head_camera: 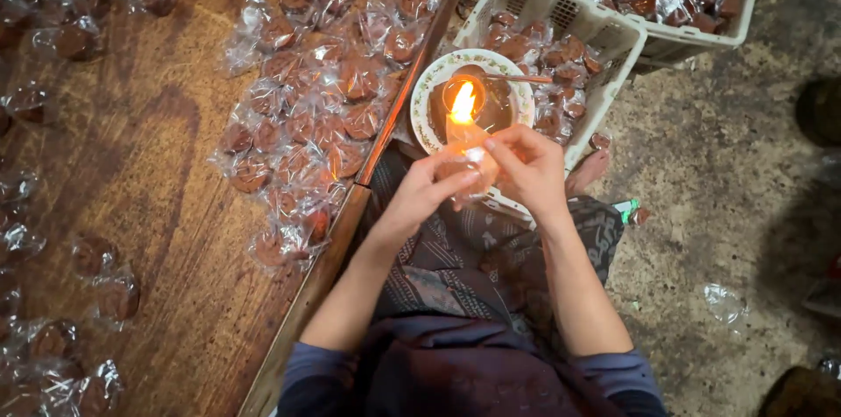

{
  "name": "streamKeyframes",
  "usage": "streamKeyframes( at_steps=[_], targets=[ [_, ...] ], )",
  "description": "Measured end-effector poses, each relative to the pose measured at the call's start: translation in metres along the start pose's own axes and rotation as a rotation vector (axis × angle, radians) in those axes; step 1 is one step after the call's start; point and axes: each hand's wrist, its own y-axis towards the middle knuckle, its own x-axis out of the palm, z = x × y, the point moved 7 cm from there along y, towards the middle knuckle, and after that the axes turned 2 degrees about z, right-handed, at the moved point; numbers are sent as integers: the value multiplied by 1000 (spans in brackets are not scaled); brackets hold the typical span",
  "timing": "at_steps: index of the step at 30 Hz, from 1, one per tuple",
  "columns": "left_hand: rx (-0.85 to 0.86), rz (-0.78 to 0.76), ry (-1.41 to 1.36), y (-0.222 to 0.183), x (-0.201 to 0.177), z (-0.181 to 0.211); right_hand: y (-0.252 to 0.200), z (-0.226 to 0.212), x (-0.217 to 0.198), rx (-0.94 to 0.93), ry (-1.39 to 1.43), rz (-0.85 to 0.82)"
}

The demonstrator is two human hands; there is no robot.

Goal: Sealing small plastic bags containing food items by melting the edges over a candle flame and then placing them into a storage crate.

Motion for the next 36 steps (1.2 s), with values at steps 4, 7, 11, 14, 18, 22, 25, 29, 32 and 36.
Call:
streamKeyframes(
  at_steps=[4, 7, 11, 14, 18, 22, 25, 29, 32, 36],
  targets=[
    [-8, 211, 139, 0, -4, -21, -14, 12, 3, 153, 58, 32],
    [-72, 373, 328, -2, -19, -46, -20, 35, 9, 229, 117, 0],
    [124, 348, 368, -7, -19, -46, -24, 20, 13, 189, 137, 70],
    [219, 462, 403, -9, -25, -35, -27, 2, 23, 52, -43, 124],
    [324, 556, 502, -11, -18, -13, -41, -49, 40, -225, -328, 216],
    [505, 510, 560, -1, -26, -30, -37, -22, 53, -240, -327, 45],
    [497, 460, 513, 10, -36, -49, -19, 8, 47, -106, -253, -11],
    [-60, 366, 157, 27, -63, -98, 1, 38, 36, 93, -312, 88],
    [-274, 290, -35, 27, -66, -111, 11, 48, 36, 178, -335, 120],
    [-324, 247, -108, 25, -58, -96, 38, 102, 25, 322, -272, 168]
  ],
)
